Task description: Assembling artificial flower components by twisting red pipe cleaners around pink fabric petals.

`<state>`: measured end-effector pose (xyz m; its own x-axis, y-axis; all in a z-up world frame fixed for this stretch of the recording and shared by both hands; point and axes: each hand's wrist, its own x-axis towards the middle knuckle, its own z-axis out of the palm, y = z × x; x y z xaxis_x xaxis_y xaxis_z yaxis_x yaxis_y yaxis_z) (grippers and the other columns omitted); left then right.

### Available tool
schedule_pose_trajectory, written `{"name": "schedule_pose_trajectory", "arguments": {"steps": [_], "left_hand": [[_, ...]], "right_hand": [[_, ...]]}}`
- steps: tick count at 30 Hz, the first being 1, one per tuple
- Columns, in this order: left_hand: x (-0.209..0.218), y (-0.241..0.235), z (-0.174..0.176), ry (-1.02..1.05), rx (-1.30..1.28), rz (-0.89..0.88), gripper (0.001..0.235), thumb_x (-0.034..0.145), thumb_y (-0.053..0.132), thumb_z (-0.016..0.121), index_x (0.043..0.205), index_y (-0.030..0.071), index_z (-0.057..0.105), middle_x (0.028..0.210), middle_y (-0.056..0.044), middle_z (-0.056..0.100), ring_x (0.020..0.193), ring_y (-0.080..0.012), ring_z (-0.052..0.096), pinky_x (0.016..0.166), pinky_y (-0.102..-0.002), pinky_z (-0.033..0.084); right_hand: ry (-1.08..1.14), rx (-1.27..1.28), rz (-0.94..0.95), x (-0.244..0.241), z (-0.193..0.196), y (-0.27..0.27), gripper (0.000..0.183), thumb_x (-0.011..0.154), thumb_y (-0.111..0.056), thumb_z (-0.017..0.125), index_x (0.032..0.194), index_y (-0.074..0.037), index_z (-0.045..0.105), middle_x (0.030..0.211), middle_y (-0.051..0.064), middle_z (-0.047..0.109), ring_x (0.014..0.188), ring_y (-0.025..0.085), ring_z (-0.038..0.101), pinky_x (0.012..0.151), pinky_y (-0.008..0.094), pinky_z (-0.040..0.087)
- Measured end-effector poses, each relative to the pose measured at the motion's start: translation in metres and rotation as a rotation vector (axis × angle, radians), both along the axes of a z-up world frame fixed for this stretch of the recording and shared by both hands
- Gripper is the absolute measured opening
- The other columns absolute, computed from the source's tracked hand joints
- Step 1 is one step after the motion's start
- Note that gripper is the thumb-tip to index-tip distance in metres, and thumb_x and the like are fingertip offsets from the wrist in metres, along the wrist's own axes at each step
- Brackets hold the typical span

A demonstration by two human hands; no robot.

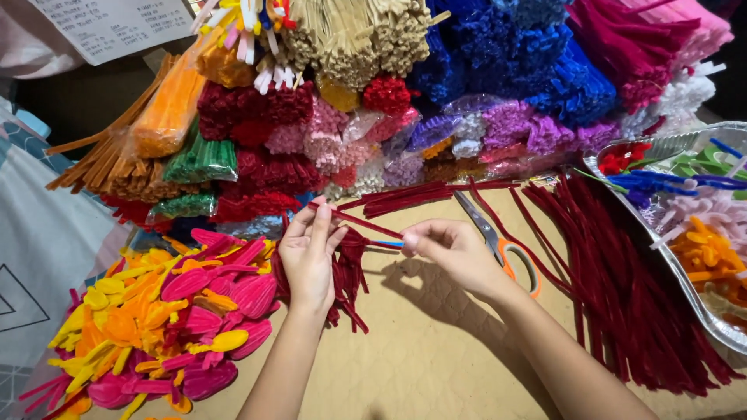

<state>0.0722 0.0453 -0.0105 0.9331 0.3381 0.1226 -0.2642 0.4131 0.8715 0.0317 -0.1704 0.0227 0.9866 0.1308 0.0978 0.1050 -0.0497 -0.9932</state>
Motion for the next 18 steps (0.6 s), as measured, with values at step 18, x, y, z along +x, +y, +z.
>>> {"name": "schedule_pose_trajectory", "arguments": {"steps": [18], "left_hand": [[-0.024,-0.026,0.002,0.039,0.565,-0.388,0.020,0.084,0.021,0.086,0.102,0.013,0.083,0.083,-0.005,0.081,0.078,-0.0084,0.074,0.072,-0.026,0.064]], "right_hand": [[-0.166,0.059,-0.132,0.021,-0.033,-0.013,0.038,0.087,0.000,0.074,0.125,-0.007,0.071,0.090,0.001,0.071,0.088,0.009,0.065,0.076,0.023,0.057]]}}
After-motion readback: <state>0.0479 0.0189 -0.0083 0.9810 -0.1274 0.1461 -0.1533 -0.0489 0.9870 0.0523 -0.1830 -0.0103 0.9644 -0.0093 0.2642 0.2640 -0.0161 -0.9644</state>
